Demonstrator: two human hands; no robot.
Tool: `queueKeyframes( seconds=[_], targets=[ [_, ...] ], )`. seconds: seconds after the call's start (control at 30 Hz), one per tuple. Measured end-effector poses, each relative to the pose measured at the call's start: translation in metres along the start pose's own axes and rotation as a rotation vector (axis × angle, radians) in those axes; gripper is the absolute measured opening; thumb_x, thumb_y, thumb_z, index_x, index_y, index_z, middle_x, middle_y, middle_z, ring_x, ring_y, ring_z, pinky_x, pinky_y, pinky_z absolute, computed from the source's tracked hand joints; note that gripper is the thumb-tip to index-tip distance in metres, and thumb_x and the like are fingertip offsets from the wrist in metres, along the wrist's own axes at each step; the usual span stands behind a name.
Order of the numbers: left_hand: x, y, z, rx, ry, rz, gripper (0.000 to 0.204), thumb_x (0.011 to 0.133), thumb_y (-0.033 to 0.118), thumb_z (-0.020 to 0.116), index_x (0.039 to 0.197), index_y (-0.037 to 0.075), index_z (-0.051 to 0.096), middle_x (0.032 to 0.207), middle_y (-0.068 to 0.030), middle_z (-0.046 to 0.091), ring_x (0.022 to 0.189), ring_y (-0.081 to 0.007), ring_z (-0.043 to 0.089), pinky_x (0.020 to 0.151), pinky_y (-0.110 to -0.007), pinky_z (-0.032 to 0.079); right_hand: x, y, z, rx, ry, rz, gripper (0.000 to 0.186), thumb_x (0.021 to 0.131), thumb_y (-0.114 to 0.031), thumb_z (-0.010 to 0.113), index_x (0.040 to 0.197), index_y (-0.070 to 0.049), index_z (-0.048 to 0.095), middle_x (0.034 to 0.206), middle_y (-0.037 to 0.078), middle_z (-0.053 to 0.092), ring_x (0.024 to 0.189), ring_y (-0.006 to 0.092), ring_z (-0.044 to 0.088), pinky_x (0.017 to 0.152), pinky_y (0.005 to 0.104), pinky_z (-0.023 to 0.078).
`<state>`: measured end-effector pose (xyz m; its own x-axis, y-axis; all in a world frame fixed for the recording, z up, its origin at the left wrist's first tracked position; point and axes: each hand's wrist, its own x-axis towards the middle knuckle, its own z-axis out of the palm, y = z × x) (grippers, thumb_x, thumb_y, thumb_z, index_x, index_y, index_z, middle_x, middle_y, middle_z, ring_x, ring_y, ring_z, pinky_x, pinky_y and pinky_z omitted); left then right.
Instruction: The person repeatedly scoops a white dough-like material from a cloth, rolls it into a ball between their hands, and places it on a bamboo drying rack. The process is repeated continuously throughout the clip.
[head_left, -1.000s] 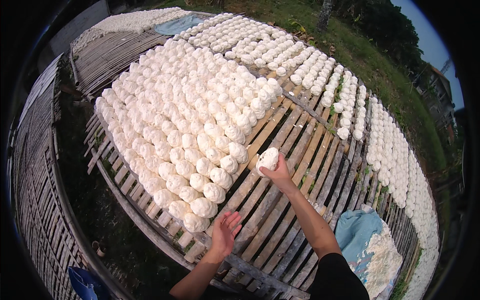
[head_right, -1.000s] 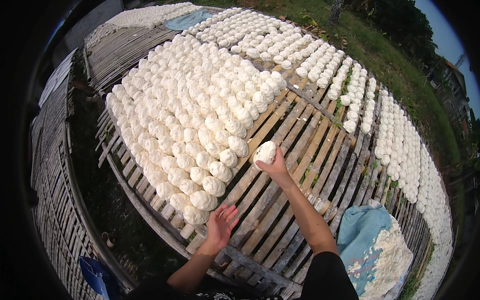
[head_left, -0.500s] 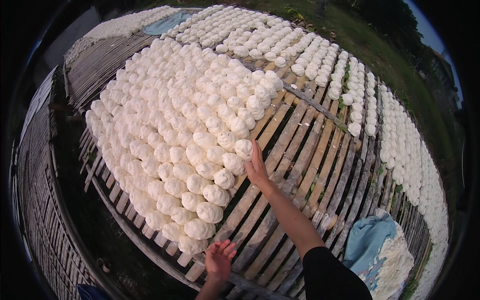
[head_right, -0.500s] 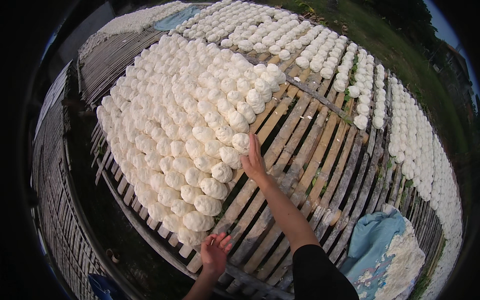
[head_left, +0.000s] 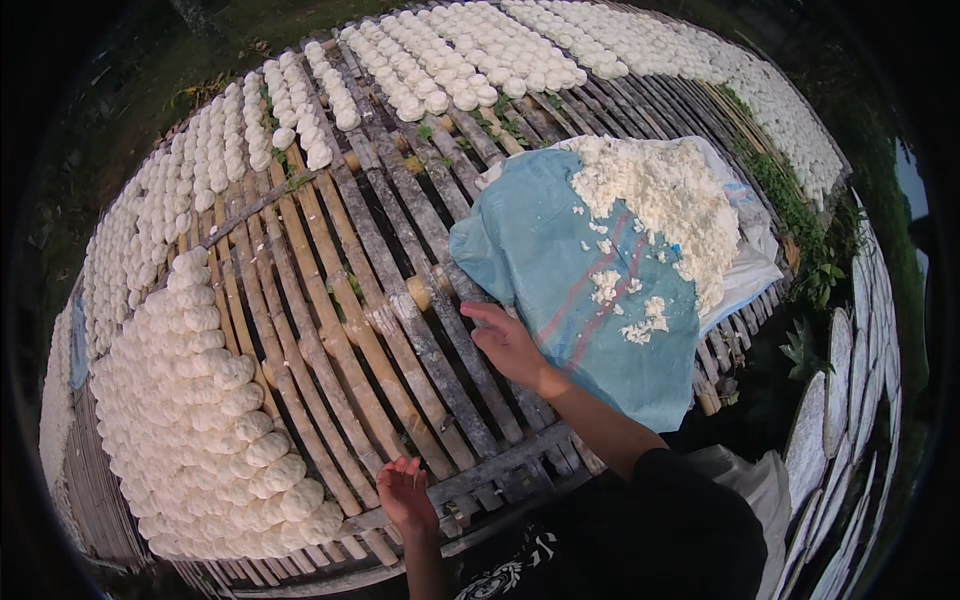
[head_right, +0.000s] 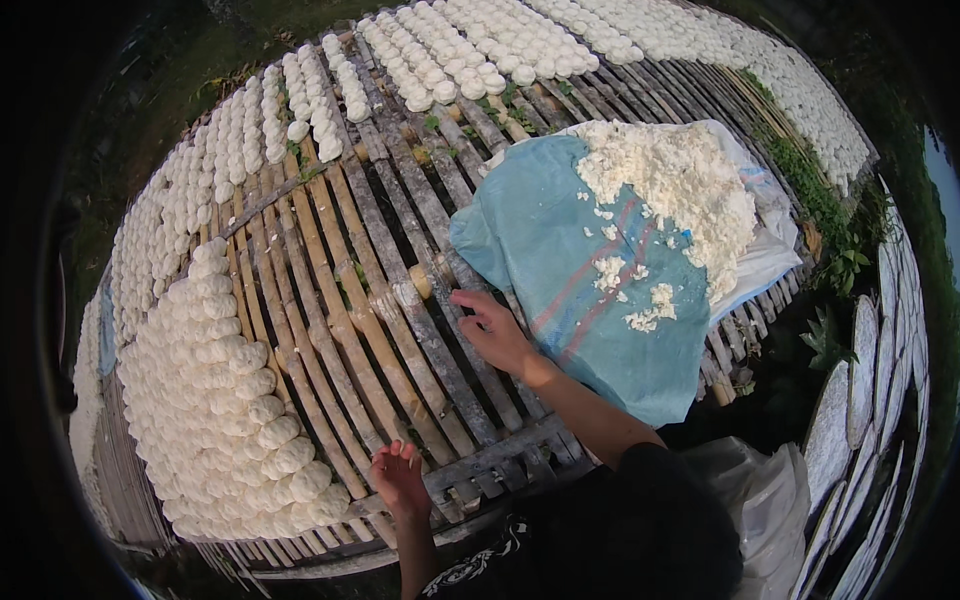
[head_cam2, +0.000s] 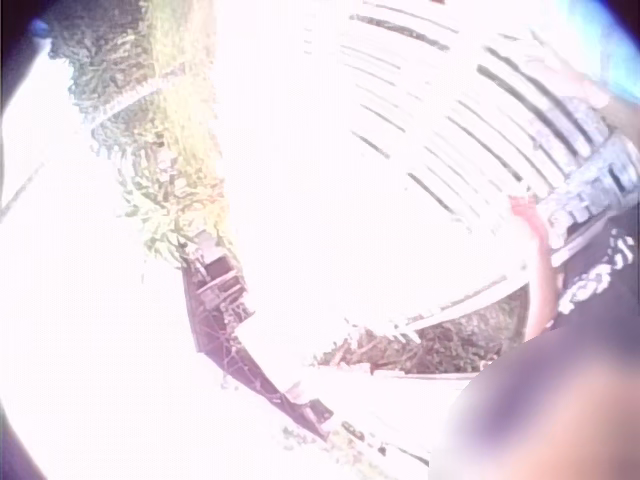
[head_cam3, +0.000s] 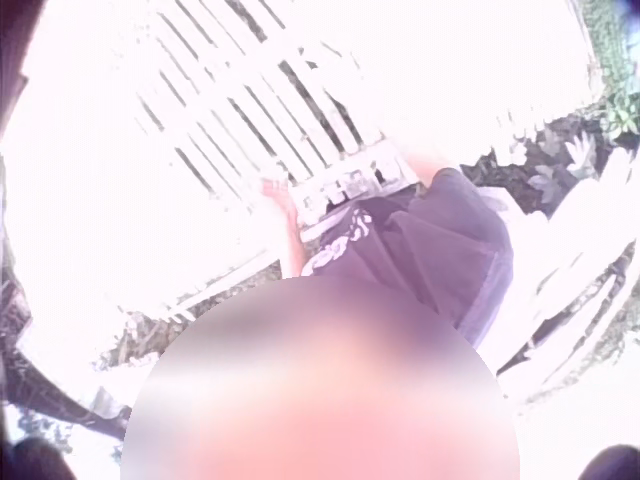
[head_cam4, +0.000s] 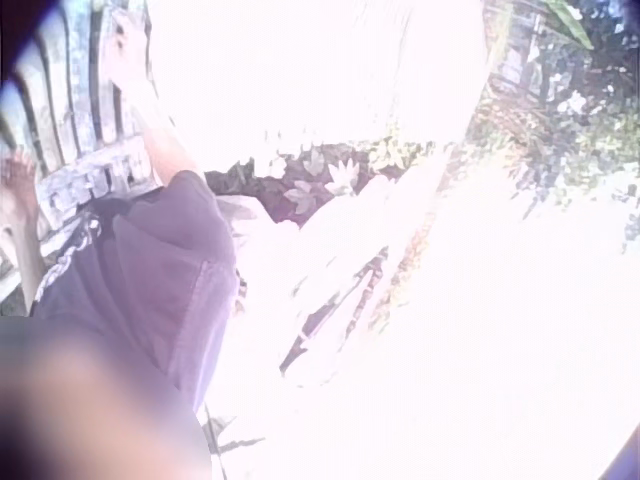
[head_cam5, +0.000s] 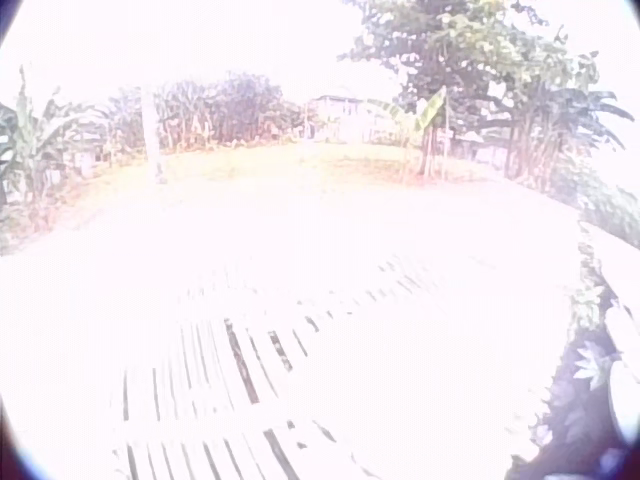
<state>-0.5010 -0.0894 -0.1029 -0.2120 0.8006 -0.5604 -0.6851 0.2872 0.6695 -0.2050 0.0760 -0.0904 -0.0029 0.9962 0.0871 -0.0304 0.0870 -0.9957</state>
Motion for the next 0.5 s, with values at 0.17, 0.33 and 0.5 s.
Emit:
queueKeyframes(
  seconds=[0.17,0.33,0.5],
  targets=[
    [-0.025,-0.074,0.088,0.198,-0.071,-0.105,0.024,0.104,0.038,0.060,0.114,0.016,0.059,0.114,-0.0025,0.069,0.109,-0.0228,0.066,0.095,-0.041,0.047,-0.048,-0.008,-0.237,-0.334,0.465,0.065,0.039,0.100,-0.008,0.060,0.137,0.000,0.065,0.141,0.013,0.063,0.124,0.0252,0.065,0.095,0.0335,0.056],
    [-0.057,-0.143,0.167,0.245,-0.134,-0.211,0.019,0.103,0.029,0.061,0.114,0.013,0.060,0.112,-0.0045,0.070,0.102,-0.0239,0.068,0.090,-0.040,0.050,0.003,0.010,-0.379,-0.721,0.435,0.071,0.053,0.094,-0.024,0.065,0.143,-0.003,0.062,0.143,0.022,0.061,0.130,0.0398,0.060,0.108,0.0425,0.051],
    [-0.079,-0.186,0.221,0.272,-0.077,-0.263,0.016,0.103,0.026,0.060,0.112,0.013,0.060,0.109,-0.0056,0.070,0.100,-0.0238,0.069,0.089,-0.041,0.051,0.131,0.021,-0.412,-0.995,0.173,0.114,0.072,0.091,-0.037,0.065,0.155,-0.008,0.051,0.160,0.023,0.045,0.149,0.0401,0.042,0.120,0.0484,0.041]
  ],
)
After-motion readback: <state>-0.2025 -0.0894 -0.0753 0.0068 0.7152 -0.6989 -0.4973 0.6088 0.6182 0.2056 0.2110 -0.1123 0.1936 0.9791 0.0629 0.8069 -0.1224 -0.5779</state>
